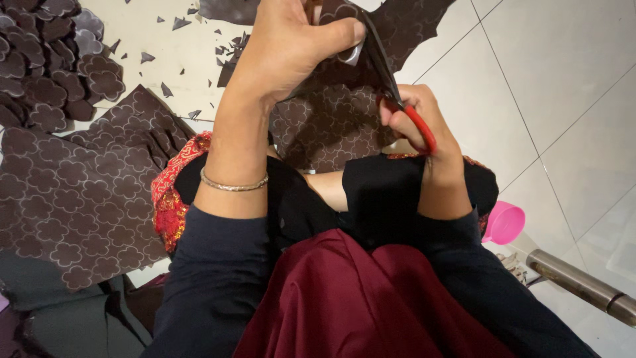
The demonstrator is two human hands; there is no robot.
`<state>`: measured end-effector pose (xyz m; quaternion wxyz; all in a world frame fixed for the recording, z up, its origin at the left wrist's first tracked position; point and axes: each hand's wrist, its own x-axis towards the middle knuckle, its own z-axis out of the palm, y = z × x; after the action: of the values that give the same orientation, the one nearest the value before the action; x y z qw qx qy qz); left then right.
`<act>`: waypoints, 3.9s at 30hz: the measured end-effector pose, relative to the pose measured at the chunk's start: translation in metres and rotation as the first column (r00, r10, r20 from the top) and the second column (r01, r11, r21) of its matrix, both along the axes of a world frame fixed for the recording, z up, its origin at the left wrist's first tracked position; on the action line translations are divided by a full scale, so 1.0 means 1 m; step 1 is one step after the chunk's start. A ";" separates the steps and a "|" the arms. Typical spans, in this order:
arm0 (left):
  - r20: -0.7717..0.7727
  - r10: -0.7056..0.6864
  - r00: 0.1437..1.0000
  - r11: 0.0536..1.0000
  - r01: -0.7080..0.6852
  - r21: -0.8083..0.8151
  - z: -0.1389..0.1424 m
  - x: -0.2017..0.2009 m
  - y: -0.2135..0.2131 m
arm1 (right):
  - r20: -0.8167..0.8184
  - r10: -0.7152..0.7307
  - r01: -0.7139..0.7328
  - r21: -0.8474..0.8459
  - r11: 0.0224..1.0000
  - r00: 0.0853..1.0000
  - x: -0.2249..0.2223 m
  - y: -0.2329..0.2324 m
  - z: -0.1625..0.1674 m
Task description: The person sits on the floor and uses red-handled scissors to cut cloud-shaped pieces from a brown patterned fabric. They repeatedly trim the shapes and place the finished pieces into a growing pile on the left side of the frame.
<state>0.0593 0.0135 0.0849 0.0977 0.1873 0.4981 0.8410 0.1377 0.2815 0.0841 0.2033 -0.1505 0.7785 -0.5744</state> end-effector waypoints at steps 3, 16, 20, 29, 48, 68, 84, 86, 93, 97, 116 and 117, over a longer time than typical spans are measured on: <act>-0.005 0.023 1.000 0.998 -0.023 -0.054 -0.001 -0.001 -0.001 | 0.057 0.018 -0.014 -0.068 0.998 0.998 0.000 -0.003 -0.001; -0.012 0.038 0.999 0.997 -0.038 -0.066 -0.007 -0.003 -0.003 | 0.073 -0.058 0.060 -0.025 0.998 0.996 0.006 -0.003 -0.012; -0.002 0.046 0.999 0.995 -0.046 -0.090 -0.007 -0.004 -0.004 | 0.093 -0.065 0.068 -0.032 0.997 0.994 0.006 -0.005 -0.011; -0.032 0.041 0.999 0.991 -0.045 -0.128 -0.008 -0.007 -0.004 | 0.145 -0.007 0.027 -0.139 0.990 0.989 0.006 -0.014 -0.008; 0.064 0.062 0.996 0.974 -0.047 -0.222 -0.009 -0.007 -0.005 | 0.158 0.028 -0.001 -0.166 0.986 0.987 0.003 -0.018 -0.016; 0.105 0.195 0.975 0.973 -0.179 -0.146 -0.021 -0.005 0.015 | 0.172 -0.137 0.182 -0.282 0.942 0.976 -0.003 -0.009 -0.034; -0.251 0.256 0.934 0.804 -0.350 -0.481 0.071 0.033 0.065 | 0.112 -0.656 0.642 -0.383 0.664 0.746 -0.013 0.000 -0.028; -0.307 0.143 0.941 0.935 -0.231 -0.270 0.129 0.052 0.050 | 0.207 -0.674 0.674 -0.480 0.562 0.710 -0.016 0.009 -0.029; -0.474 -0.663 0.579 0.633 0.772 0.057 0.132 0.117 0.023 | 0.041 -0.670 0.632 -0.379 0.676 0.741 -0.012 0.019 -0.030; -0.479 -0.786 0.391 0.465 0.884 -0.043 0.119 0.124 0.011 | 0.039 -0.641 0.609 -0.362 0.706 0.766 -0.009 0.020 -0.030; -0.179 -0.308 0.934 0.925 0.250 -0.287 0.137 0.088 0.013 | -0.032 -0.516 0.510 -0.110 0.853 0.856 -0.004 0.016 -0.014; -0.195 -0.127 0.973 0.908 0.035 -0.417 0.125 0.075 0.022 | -0.056 -0.479 0.472 -0.102 0.876 0.876 -0.006 0.015 -0.013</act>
<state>0.1341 0.0351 0.2094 0.1147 0.2742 0.6629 0.6872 0.1321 0.2968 0.0712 0.0183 0.0140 0.7738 -0.6330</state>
